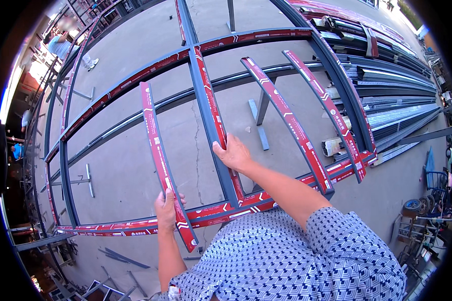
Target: The person assembles a large window frame by hand, picking up metal frame pieces and inserting them into a larger frame structure. They align and fit multiple vertical and horizontal bars into the main frame, ensuring they are properly seated.
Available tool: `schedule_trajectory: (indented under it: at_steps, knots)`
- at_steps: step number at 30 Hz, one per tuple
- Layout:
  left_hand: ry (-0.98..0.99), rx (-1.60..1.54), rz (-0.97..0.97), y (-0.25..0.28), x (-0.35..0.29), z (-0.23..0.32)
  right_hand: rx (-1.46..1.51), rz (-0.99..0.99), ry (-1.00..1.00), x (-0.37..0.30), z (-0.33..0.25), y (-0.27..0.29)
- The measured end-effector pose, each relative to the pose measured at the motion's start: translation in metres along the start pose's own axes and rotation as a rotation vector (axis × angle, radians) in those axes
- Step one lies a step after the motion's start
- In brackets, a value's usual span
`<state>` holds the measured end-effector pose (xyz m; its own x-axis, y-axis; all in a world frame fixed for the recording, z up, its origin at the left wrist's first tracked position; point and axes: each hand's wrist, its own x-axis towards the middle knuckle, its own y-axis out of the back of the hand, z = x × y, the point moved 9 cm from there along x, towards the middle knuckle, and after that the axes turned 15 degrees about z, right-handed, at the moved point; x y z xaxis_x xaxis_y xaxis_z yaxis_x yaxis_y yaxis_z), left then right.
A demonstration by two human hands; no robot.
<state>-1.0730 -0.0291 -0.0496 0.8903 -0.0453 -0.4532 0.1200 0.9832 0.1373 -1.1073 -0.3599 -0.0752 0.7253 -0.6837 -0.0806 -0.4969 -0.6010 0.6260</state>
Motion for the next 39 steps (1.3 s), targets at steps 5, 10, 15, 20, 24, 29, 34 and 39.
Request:
schedule_trajectory:
  at_steps: [5,10,15,20,24,29,34,39]
  knots:
    - [0.001,0.023,-0.048,-0.005,-0.008,0.005,-0.01,-0.025,-0.025,-0.016,-0.002,0.008]
    - [-0.009,0.087,-0.068,-0.009,-0.006,0.004,-0.031,-0.007,-0.037,-0.028,0.006,0.006]
    - [-0.095,0.228,-0.062,-0.008,-0.008,0.017,-0.089,0.069,-0.001,-0.037,-0.004,0.02]
    - [-0.384,0.636,0.011,0.018,-0.001,0.046,-0.16,0.343,0.534,-0.031,-0.065,0.064]
    - [-0.738,0.905,0.046,0.037,-0.016,0.098,-0.323,0.414,0.974,-0.032,-0.136,0.098]
    - [-1.123,1.004,0.027,0.034,-0.038,0.153,-0.529,0.109,1.005,-0.008,-0.131,0.106]
    - [-1.379,1.191,0.158,0.033,-0.037,0.196,-0.57,-0.123,0.794,-0.009,-0.088,0.117]
    - [-1.346,0.982,0.634,0.016,-0.017,0.213,-0.356,-0.153,0.472,-0.035,-0.054,0.104]
